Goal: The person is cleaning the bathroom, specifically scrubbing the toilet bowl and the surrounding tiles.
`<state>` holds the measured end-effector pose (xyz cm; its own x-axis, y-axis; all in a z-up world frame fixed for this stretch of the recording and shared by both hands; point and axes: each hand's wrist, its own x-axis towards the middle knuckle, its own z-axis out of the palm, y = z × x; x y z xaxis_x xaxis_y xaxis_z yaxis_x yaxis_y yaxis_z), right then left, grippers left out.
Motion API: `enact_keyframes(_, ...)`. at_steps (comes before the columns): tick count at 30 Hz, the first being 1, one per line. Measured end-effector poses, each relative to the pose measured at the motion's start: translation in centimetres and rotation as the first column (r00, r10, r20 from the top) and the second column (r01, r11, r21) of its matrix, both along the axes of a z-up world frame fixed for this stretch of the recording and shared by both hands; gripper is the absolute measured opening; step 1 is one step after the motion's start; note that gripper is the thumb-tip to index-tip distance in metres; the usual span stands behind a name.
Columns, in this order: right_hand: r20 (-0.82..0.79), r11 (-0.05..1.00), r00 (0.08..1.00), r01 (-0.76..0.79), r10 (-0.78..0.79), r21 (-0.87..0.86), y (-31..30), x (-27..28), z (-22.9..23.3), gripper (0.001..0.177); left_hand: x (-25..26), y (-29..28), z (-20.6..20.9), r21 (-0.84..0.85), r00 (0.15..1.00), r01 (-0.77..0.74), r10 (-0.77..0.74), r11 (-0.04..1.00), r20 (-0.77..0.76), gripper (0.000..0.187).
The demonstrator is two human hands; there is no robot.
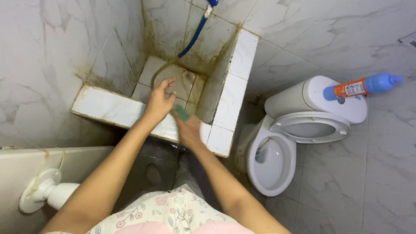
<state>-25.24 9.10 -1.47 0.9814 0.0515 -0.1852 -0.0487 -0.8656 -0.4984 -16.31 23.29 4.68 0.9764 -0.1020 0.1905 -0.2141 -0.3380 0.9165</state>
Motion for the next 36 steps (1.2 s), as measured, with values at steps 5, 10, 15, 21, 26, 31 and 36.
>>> enact_keyframes(5,0.321,0.954,0.914,-0.175,0.249,-0.242,3.8,-1.6,-2.2,0.03,-0.3,0.4,-0.8,-0.014,0.999,0.009,-0.01,1.0,-0.043,0.045)
enact_keyframes(10,-0.336,0.781,0.823,0.554,-0.459,0.288,-1.2,-5.0,7.7,0.084,-0.3,0.3,0.1,0.057,0.998,0.017,-0.013,0.998,-0.06,0.043)
enact_keyframes(15,-0.243,0.568,0.613,0.789,-0.751,0.234,-6.8,-7.4,6.0,0.087,-0.7,-0.3,0.4,0.048,0.997,0.038,-0.035,0.998,-0.062,0.043)
enact_keyframes(21,0.238,0.933,0.95,0.26,-0.201,-0.25,-1.6,-6.2,-3.7,0.057,-1.3,-1.4,-0.6,0.018,0.994,0.094,-0.093,0.995,-0.066,0.043)
enact_keyframes(26,0.226,0.973,0.972,-0.009,0.063,-0.231,4.0,-4.5,-2.4,0.027,-1.7,-1.8,-1.1,0.01,0.99,0.133,-0.133,0.991,-0.044,0.044)
enact_keyframes(31,-0.05,0.991,0.991,0.125,-0.122,0.047,-0.8,-7.9,2.0,0.036,-2.0,-2.0,-0.9,0.061,0.986,0.142,-0.135,0.988,-0.102,0.046)
enact_keyframes(36,-0.179,0.821,0.808,0.572,-0.561,0.007,-9.3,-10.0,3.2,0.075,-2.4,-2.7,-1.6,0.07,0.986,0.15,-0.144,0.986,-0.088,0.046)
